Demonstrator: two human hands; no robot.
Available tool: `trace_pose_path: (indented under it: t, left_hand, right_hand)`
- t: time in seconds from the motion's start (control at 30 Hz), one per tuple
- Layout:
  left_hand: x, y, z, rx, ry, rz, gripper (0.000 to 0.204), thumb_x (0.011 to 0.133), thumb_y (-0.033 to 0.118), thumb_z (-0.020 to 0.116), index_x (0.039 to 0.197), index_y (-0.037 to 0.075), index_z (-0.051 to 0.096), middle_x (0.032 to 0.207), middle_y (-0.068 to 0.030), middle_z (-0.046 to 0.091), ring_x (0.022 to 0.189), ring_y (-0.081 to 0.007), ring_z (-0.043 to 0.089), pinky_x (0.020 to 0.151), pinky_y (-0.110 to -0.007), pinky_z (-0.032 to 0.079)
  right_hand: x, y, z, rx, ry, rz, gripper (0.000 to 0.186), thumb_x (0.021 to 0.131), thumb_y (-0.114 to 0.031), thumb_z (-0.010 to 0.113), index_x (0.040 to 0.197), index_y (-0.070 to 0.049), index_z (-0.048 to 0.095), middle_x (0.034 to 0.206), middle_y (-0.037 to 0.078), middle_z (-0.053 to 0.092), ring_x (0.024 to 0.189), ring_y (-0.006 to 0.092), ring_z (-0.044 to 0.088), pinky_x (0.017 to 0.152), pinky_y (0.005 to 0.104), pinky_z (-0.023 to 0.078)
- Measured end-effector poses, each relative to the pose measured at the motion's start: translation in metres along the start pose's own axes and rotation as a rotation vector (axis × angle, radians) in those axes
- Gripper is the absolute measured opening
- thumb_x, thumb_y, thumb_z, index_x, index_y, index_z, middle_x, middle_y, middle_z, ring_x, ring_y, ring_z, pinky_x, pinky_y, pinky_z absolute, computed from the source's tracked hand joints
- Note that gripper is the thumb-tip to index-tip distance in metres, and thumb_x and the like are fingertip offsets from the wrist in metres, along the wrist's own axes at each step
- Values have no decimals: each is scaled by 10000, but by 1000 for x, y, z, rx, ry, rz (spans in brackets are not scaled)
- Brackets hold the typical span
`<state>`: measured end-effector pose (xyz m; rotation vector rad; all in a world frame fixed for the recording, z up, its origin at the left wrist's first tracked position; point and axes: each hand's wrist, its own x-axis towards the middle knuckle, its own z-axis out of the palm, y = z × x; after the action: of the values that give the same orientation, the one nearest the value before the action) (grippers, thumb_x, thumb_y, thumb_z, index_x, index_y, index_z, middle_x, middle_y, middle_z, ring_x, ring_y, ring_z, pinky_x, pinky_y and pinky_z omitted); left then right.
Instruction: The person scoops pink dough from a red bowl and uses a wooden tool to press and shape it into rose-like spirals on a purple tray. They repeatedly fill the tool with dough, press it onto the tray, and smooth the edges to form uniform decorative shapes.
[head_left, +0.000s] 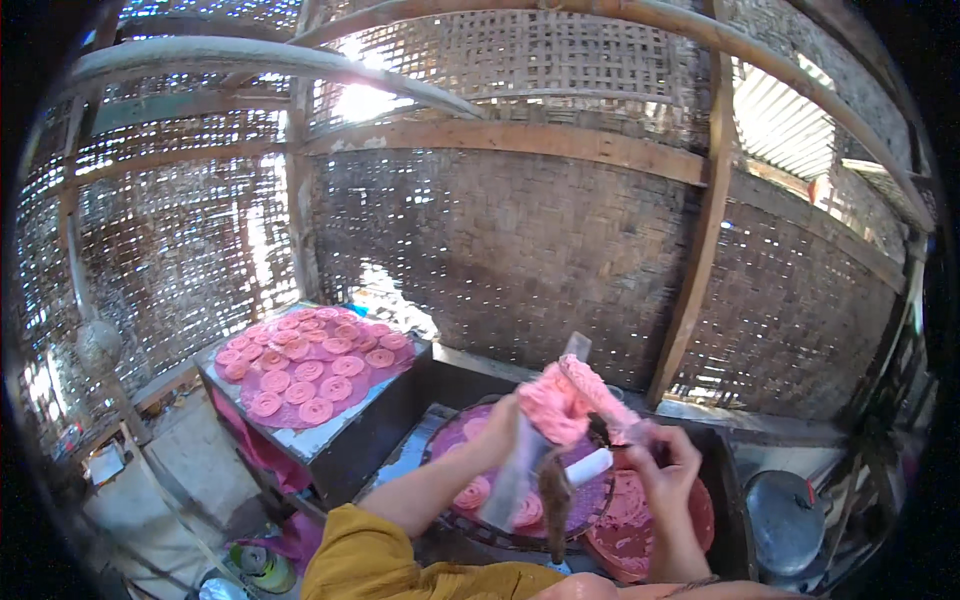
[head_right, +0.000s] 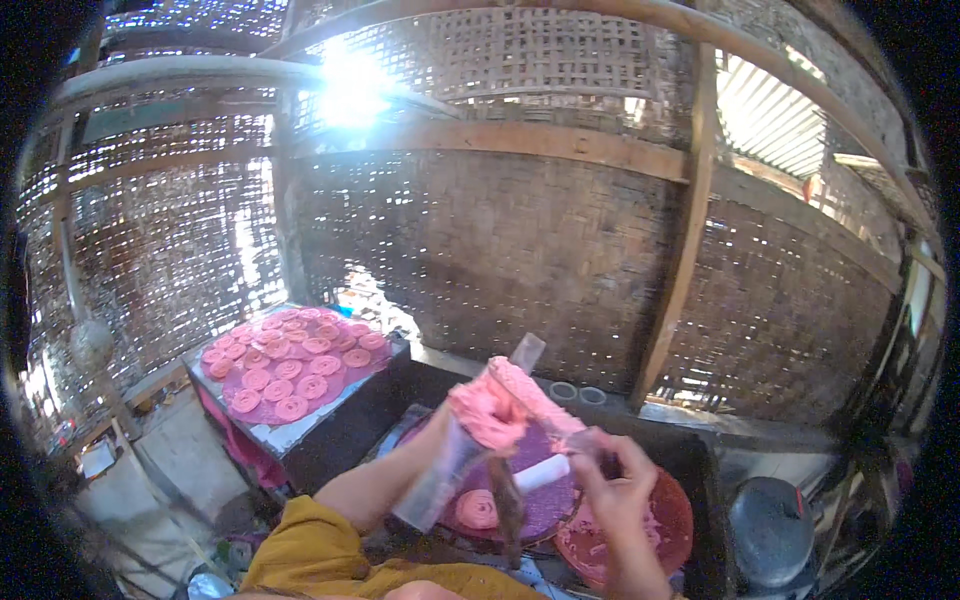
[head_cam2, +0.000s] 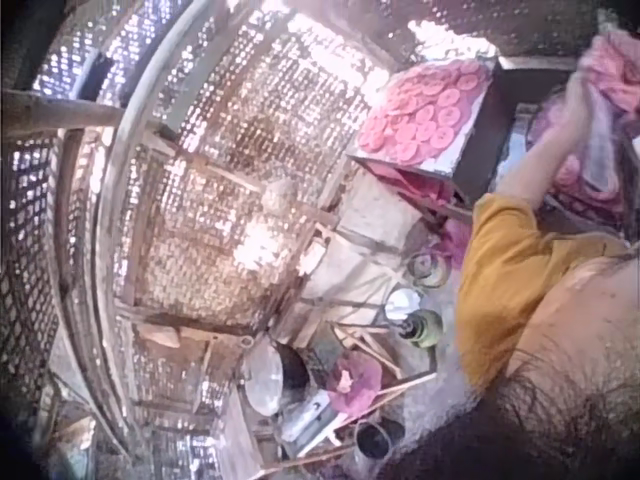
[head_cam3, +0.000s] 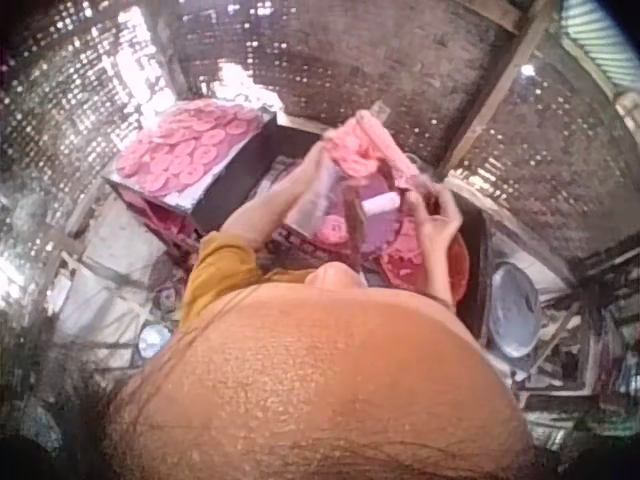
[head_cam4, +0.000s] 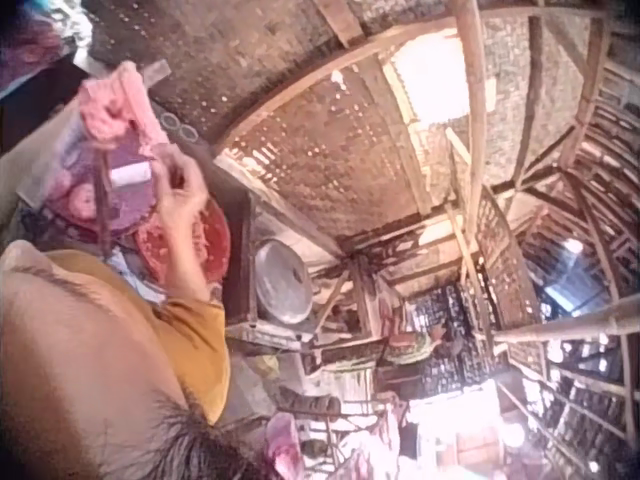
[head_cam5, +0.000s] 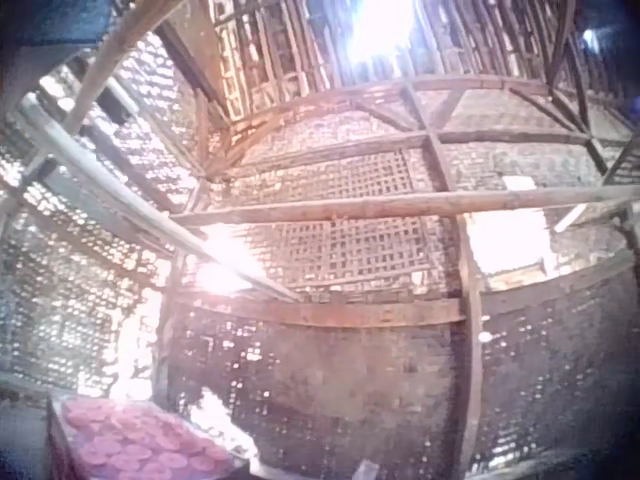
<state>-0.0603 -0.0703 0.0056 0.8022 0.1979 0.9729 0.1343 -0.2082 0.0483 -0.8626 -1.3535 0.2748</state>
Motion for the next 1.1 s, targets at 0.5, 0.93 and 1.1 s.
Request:
trace_pose_path:
  t: [0.5, 0.93, 1.1]
  left_hand:
    - [31, -81, 109, 171, -173, 5, 287, 863, 299, 415, 1019, 76, 507, 918, -71, 566, 883, -201, 556, 818, -383, 436]
    - [64, -116, 96, 936, -267, 417, 242, 877, 232, 415, 994, 67, 547, 927, -72, 591, 840, -221, 581, 755, -362, 461]
    - [77, -127, 78, 607, -249, 177, 279, 883, 250, 395, 1019, 50, 535, 978, -91, 590, 868, -219, 581, 784, -348, 454]
  right_hand:
    - [-19, -8, -94, -1006, 217, -569, 368, 552, -99, 763, 875, -57, 592, 607, 81, 551, 495, 243, 521, 468, 316, 386]
    - [-22, 5, -116, -955, 311, -346, 285, 556, -107, 768, 787, -47, 612, 631, 91, 597, 531, 247, 586, 479, 299, 446]
    - [-38, 15, -112, -1007, 103, -480, 320, 562, -102, 742, 841, -55, 592, 579, 77, 550, 460, 236, 530, 438, 314, 410]
